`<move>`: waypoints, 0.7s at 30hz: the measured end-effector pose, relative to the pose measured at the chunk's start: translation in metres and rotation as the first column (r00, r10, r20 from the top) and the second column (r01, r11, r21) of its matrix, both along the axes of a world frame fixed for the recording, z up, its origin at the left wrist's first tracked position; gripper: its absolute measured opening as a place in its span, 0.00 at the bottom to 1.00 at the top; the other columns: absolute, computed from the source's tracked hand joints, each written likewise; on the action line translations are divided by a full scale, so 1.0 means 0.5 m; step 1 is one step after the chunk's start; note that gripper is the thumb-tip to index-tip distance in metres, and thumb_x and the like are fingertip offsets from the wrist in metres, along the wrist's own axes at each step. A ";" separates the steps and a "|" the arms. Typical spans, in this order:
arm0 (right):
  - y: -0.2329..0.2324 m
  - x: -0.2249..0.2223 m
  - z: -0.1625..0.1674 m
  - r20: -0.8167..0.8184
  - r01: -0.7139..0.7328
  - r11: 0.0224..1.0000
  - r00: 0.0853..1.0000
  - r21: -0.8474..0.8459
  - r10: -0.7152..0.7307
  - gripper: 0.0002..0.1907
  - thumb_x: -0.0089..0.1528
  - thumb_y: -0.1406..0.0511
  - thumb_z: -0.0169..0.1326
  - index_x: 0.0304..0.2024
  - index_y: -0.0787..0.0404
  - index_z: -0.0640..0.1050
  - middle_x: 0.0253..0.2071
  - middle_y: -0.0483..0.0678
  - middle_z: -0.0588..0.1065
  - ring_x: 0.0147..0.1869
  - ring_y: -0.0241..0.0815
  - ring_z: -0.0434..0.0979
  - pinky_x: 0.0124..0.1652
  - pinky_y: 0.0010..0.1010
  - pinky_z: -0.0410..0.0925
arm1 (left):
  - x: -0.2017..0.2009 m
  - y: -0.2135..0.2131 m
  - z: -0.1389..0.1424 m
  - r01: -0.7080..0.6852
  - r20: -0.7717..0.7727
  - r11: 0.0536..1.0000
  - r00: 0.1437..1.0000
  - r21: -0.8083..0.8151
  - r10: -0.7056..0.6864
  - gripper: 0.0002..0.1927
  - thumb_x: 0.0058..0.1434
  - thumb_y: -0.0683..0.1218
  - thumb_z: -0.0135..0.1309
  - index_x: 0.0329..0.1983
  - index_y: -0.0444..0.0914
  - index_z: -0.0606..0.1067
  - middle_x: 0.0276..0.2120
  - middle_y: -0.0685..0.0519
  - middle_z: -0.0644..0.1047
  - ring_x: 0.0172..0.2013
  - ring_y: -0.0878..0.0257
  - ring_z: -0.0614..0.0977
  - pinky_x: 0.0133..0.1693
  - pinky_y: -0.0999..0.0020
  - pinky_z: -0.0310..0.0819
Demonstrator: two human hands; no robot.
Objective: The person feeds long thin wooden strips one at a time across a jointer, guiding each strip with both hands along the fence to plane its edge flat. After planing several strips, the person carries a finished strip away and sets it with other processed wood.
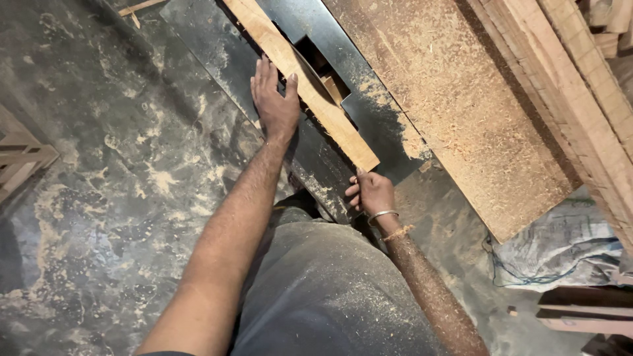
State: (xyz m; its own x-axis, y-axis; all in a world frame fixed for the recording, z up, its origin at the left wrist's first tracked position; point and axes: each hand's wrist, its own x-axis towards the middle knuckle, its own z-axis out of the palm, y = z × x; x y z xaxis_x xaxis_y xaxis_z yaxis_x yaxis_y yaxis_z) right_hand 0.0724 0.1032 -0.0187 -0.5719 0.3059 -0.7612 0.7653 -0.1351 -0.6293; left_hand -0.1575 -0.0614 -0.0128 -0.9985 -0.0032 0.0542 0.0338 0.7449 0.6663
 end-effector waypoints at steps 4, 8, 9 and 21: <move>-0.004 -0.011 -0.005 -0.043 0.018 1.000 0.999 -0.021 -0.019 0.23 0.71 0.54 0.46 0.35 0.67 0.78 0.24 0.50 0.80 0.17 0.35 0.73 0.17 0.27 0.65 | -0.011 -0.002 0.001 0.003 -0.011 1.000 1.000 0.004 -0.003 0.32 0.70 0.55 0.53 0.67 0.28 0.68 0.75 0.46 0.58 0.74 0.54 0.55 0.74 0.52 0.39; -0.010 -0.021 -0.010 -0.069 0.034 0.999 0.997 -0.038 -0.037 0.22 0.71 0.55 0.46 0.35 0.67 0.78 0.24 0.51 0.80 0.17 0.35 0.73 0.17 0.28 0.64 | -0.023 -0.006 0.002 0.005 -0.034 1.000 0.999 -0.003 -0.005 0.32 0.70 0.55 0.54 0.68 0.27 0.68 0.74 0.46 0.59 0.75 0.54 0.57 0.75 0.53 0.41; -0.012 -0.024 -0.009 -0.077 0.037 0.999 0.996 -0.034 -0.040 0.22 0.71 0.55 0.46 0.36 0.67 0.78 0.24 0.51 0.80 0.17 0.35 0.73 0.17 0.28 0.64 | -0.027 -0.007 0.002 0.004 -0.045 1.000 0.999 -0.004 -0.004 0.32 0.70 0.55 0.54 0.68 0.27 0.68 0.74 0.46 0.60 0.75 0.53 0.57 0.74 0.53 0.42; -0.031 -0.067 0.000 -0.065 0.040 0.999 0.997 -0.009 -0.040 0.23 0.71 0.55 0.45 0.35 0.68 0.78 0.24 0.50 0.80 0.16 0.35 0.72 0.17 0.28 0.64 | -0.068 -0.021 0.006 0.007 -0.056 1.000 0.998 0.007 -0.006 0.33 0.70 0.55 0.54 0.67 0.26 0.68 0.74 0.44 0.60 0.75 0.52 0.57 0.74 0.51 0.41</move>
State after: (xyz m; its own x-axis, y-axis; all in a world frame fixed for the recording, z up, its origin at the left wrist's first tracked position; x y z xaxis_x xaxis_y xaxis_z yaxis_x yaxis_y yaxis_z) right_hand 0.0387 0.0876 -0.0186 -0.6080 0.3236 -0.7249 0.7164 -0.1699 -0.6767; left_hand -0.1915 -0.0719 -0.0099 -0.9940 0.0025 0.1097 0.0757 0.7398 0.6685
